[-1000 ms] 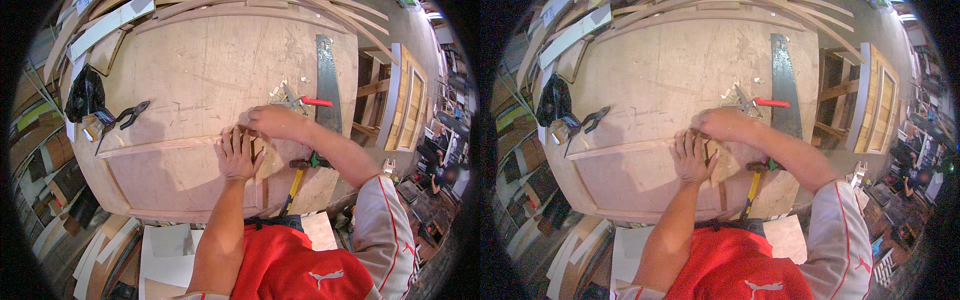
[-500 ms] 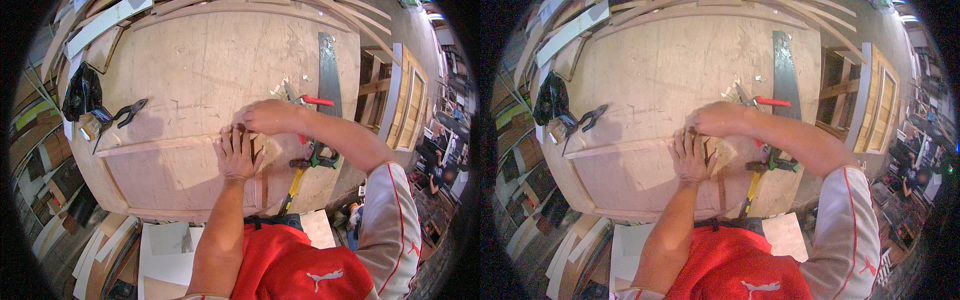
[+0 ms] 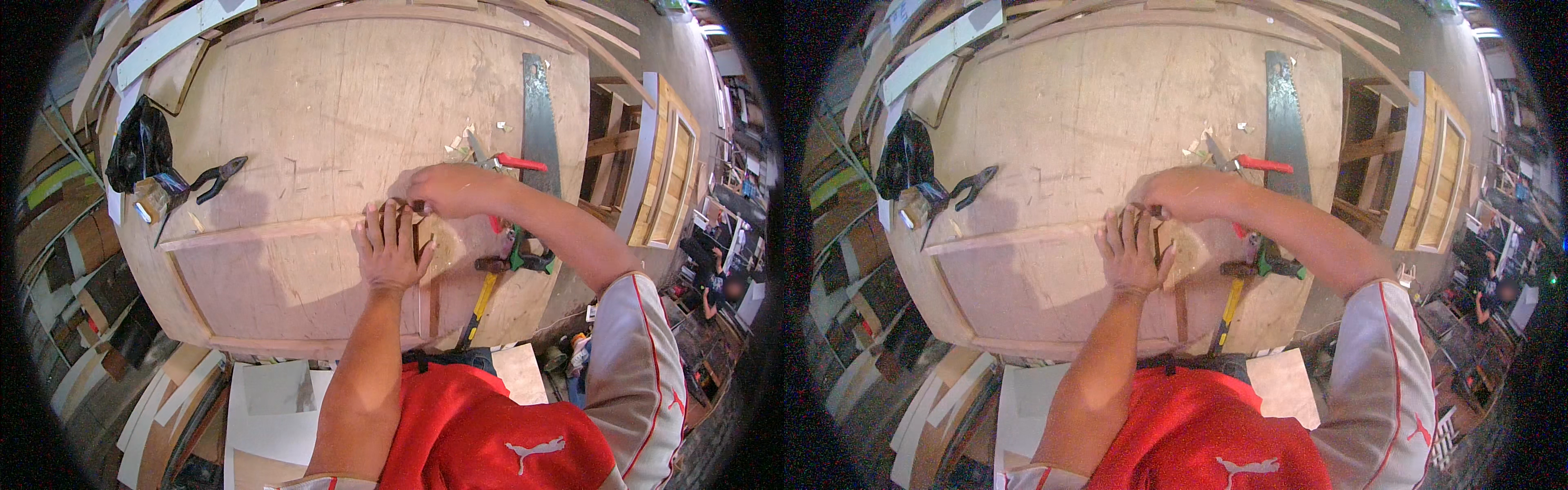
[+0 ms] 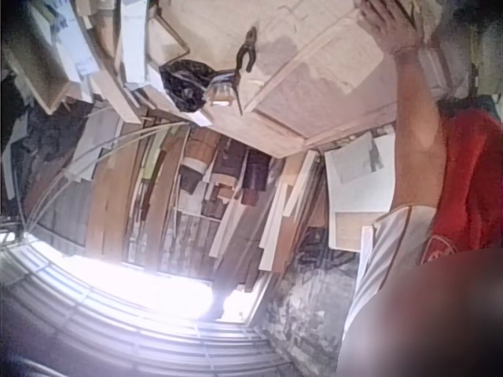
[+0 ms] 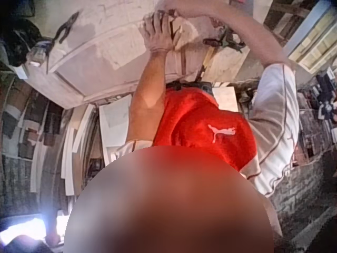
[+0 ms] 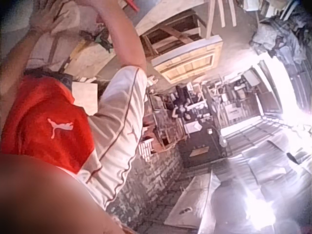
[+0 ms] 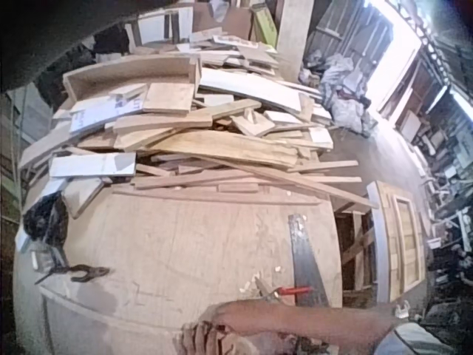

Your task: The person assembles a wooden frame by positioning wooden strips on a board, hammering nails into the joints with a hammer, and lifting the assembled frame.

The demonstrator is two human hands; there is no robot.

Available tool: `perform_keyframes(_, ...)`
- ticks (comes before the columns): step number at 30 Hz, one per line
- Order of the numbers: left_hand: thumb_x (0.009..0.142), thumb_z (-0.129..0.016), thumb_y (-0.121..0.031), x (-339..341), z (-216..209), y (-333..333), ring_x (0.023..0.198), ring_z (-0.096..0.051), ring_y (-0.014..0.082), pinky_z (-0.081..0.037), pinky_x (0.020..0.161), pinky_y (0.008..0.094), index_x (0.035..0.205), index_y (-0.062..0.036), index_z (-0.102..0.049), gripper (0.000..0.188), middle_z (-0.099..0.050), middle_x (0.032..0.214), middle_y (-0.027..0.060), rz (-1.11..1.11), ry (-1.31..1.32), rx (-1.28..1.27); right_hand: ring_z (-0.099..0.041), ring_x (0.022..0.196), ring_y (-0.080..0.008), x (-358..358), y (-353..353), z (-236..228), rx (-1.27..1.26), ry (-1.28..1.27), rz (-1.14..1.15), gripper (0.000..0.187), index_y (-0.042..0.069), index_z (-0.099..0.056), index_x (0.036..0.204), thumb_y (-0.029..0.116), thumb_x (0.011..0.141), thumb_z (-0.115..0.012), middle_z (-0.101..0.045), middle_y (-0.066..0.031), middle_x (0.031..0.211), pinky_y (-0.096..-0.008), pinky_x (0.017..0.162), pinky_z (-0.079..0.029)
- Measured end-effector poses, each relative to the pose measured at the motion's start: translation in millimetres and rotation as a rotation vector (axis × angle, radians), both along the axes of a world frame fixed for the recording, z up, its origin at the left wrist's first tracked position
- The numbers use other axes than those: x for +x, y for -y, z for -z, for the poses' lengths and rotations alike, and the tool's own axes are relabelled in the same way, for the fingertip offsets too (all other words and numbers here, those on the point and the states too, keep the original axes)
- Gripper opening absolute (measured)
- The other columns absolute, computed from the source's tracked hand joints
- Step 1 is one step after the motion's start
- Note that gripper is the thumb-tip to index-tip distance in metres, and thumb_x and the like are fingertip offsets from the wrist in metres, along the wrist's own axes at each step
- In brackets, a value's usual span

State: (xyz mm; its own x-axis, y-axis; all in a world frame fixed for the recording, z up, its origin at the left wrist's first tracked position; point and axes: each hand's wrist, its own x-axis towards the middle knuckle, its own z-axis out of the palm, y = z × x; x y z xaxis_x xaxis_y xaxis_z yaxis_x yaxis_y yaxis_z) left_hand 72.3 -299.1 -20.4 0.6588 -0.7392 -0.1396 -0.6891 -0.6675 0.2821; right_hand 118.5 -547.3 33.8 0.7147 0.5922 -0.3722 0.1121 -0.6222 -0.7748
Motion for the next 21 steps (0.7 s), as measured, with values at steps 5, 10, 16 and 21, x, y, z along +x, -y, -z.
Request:
perform_keyframes(5, 0.092, -0.057, -0.065, 0.4, 0.0, 1.3, 0.157, -0.018, 0.0439, -0.012, 0.123, 0.0654, 0.151, -0.0080, -0.051, 0.082, -0.037, 0.163, 0.0167, -0.007, 0.015, -0.015, -0.068, 0.101, -0.0407, -16.8, 4.6, 12.1, 0.033, 0.013, 0.327, 0.017, 0.002, -0.069, 0.100, 0.015, 0.091, -0.067, -0.068, -0.0180, 0.104, -0.0486, 0.089, -0.055)
perform_keyframes(10, 0.091, -0.059, -0.065, 1.0, -0.2, 1.5, 0.157, -0.019, 0.0437, -0.011, 0.124, 0.0651, 0.149, -0.0069, -0.052, 0.083, -0.038, 0.163, 0.0170, -0.016, 0.002, -0.011, -0.069, 0.094, -0.0416, -26.7, -7.5, 15.0, -0.079, 0.012, 0.374, 0.018, 0.003, -0.069, 0.099, 0.016, 0.088, -0.069, -0.069, -0.0179, 0.098, -0.0506, 0.082, -0.055)
perform_keyframes(16, 0.091, -0.060, -0.064, 0.1, -0.9, 3.5, 0.156, -0.019, 0.0443, -0.014, 0.122, 0.0670, 0.149, -0.0078, -0.053, 0.081, -0.038, 0.163, 0.0171, -0.019, -0.020, -0.035, -0.069, 0.090, -0.0418, -32.7, -6.2, 22.2, -0.043, 0.094, 0.383, 0.018, 0.004, -0.071, 0.099, 0.015, 0.086, -0.069, -0.071, -0.0176, 0.098, -0.0510, 0.081, -0.056)
perform_keyframes(21, 0.092, -0.059, -0.064, -1.3, 0.7, 1.6, 0.157, -0.018, 0.0449, -0.015, 0.122, 0.0678, 0.149, -0.0082, -0.051, 0.080, -0.037, 0.163, 0.0164, -0.012, -0.011, -0.025, -0.069, 0.092, -0.0405, -55.4, 10.1, 0.3, -0.050, 0.241, 0.635, 0.020, 0.003, -0.071, 0.099, 0.019, 0.086, -0.072, -0.071, -0.0173, 0.097, -0.0489, 0.083, -0.055)
